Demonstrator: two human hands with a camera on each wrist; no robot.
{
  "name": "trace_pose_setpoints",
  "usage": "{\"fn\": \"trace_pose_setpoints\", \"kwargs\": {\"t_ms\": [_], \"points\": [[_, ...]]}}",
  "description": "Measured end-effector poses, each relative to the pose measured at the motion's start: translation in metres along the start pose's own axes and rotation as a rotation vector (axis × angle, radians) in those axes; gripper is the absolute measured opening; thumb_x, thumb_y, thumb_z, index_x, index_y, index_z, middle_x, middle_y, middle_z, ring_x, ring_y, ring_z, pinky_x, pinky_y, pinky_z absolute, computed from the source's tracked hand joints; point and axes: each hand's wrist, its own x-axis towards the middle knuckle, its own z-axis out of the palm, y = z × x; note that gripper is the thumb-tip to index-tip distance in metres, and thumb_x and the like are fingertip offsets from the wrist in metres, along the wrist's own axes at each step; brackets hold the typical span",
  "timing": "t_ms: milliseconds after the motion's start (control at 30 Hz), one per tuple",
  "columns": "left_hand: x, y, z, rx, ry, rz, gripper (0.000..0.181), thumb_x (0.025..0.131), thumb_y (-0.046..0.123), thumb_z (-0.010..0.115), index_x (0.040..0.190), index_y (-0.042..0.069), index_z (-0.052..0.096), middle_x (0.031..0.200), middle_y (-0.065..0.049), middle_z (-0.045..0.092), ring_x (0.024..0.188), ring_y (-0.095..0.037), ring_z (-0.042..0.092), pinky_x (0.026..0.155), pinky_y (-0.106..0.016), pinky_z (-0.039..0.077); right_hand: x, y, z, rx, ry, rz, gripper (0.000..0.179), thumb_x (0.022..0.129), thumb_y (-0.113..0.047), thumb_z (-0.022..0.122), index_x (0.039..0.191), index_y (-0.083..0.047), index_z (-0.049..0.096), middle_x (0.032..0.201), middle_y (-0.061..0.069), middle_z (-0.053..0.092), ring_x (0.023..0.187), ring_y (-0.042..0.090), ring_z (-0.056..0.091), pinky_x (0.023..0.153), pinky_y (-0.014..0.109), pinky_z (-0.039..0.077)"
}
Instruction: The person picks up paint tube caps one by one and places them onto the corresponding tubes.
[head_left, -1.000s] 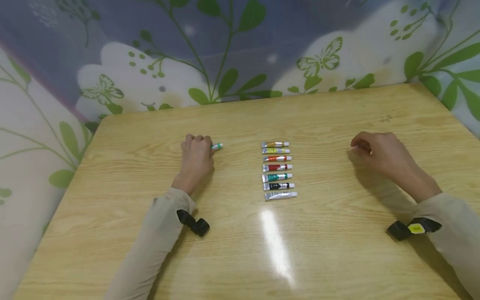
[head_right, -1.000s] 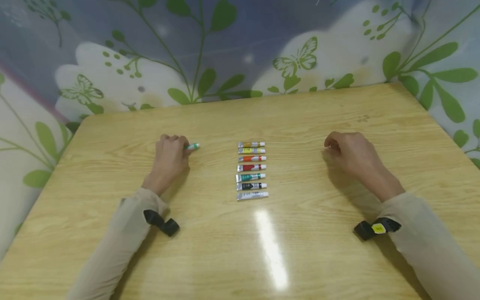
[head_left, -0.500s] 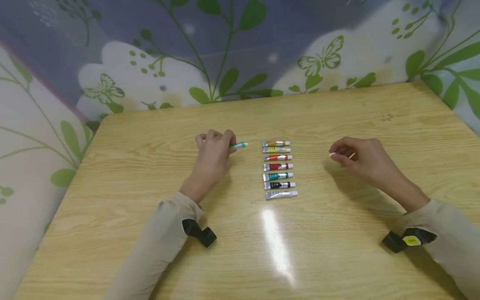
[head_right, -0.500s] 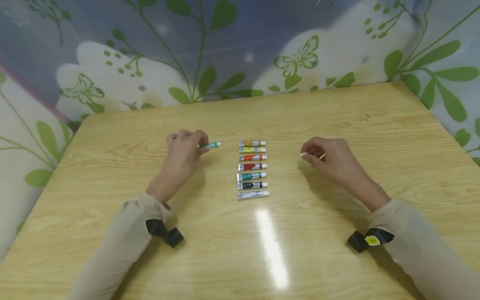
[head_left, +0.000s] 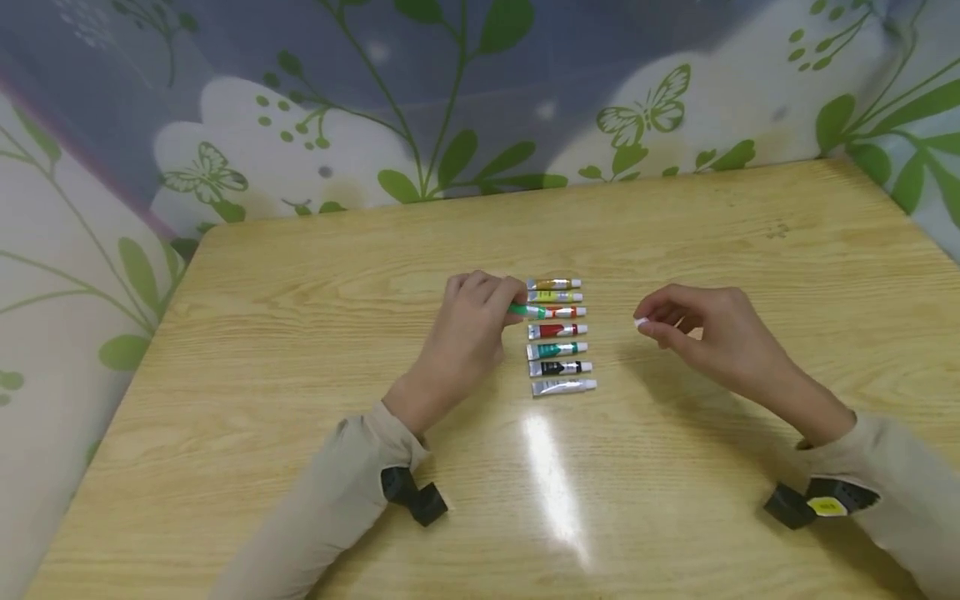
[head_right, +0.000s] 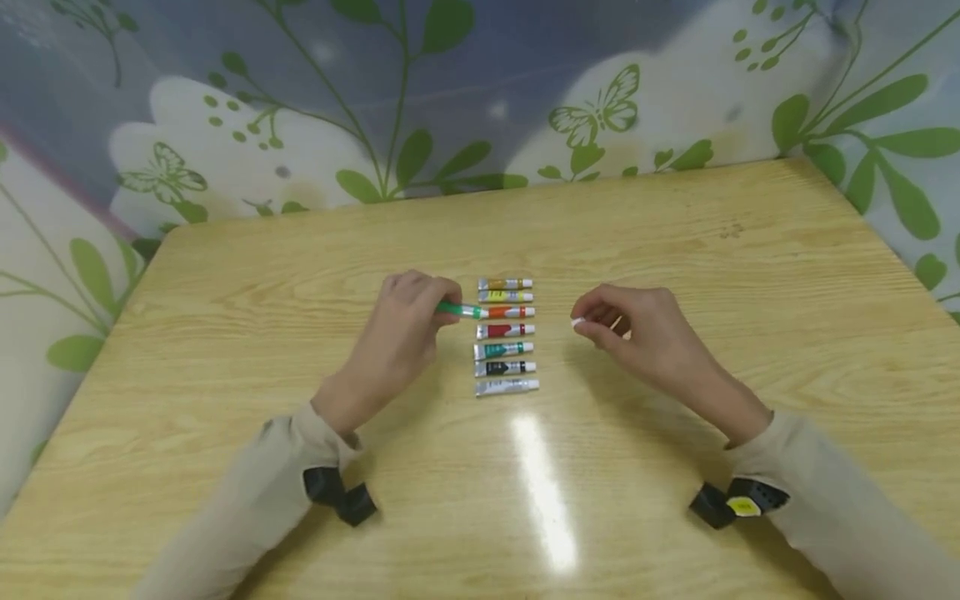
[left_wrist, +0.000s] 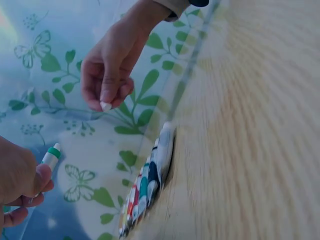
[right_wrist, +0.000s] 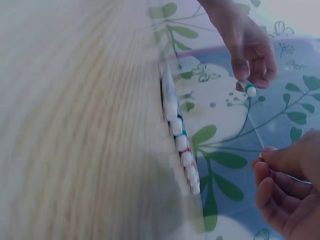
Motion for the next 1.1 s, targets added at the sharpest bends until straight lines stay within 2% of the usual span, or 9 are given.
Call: {"fn": "trace_pose_setpoints", "kwargs": {"t_ms": [200, 267, 433, 633, 1100], "points": [[0.001, 0.014, -0.001, -0.055, 0.137, 0.153, 0.012, 0.085, -0.007, 0.067, 0.088, 0.002, 0.060, 0.084, -0.007, 0.069, 0.086, -0.024, 0.061, 0.083, -0.035, 0.047, -0.002, -0.014, 0.002, 0.065, 0.053, -0.054, 0.018, 0.081, 0.005, 0.072, 0.095, -0.006, 0.068, 0.078, -0.002, 0.068, 0.066, 0.003, 0.061, 0.060, 0.013, 0.049], [0.002, 0.018, -0.001, -0.057, 0.182, 0.201, 0.010, 0.085, -0.005, 0.068, 0.090, 0.001, 0.061, 0.084, -0.008, 0.070, 0.086, -0.023, 0.062, 0.085, -0.033, 0.048, -0.003, -0.019, 0.002, 0.090, 0.081, -0.069, 0.021, 0.080, 0.007, 0.073, 0.095, -0.006, 0.069, 0.078, -0.004, 0.068, 0.064, 0.004, 0.061, 0.060, 0.012, 0.048], [0.002, 0.024, -0.003, -0.047, 0.249, 0.278, 0.012, 0.087, 0.003, 0.069, 0.097, -0.002, 0.064, 0.090, -0.010, 0.071, 0.089, -0.024, 0.063, 0.092, -0.030, 0.047, -0.005, -0.028, 0.005, 0.195, 0.145, -0.136, 0.029, 0.076, 0.015, 0.072, 0.095, -0.006, 0.069, 0.077, -0.004, 0.067, 0.061, 0.005, 0.059, 0.057, 0.013, 0.047], [0.001, 0.026, -0.003, -0.053, 0.272, 0.316, 0.009, 0.085, 0.001, 0.070, 0.093, -0.001, 0.066, 0.090, -0.010, 0.072, 0.089, -0.024, 0.063, 0.091, -0.028, 0.047, -0.007, -0.029, 0.008, 0.281, 0.159, -0.194, 0.034, 0.071, 0.021, 0.072, 0.095, -0.003, 0.068, 0.079, -0.003, 0.067, 0.061, 0.006, 0.059, 0.057, 0.015, 0.049], [-0.001, 0.027, -0.002, -0.050, 0.280, 0.361, 0.010, 0.085, -0.003, 0.069, 0.095, 0.000, 0.067, 0.096, -0.009, 0.072, 0.092, -0.023, 0.062, 0.092, -0.027, 0.047, -0.009, -0.040, 0.010, 0.364, 0.182, -0.194, 0.032, 0.072, 0.025, 0.068, 0.094, 0.001, 0.067, 0.081, 0.004, 0.067, 0.063, 0.007, 0.060, 0.059, 0.017, 0.051]]}}
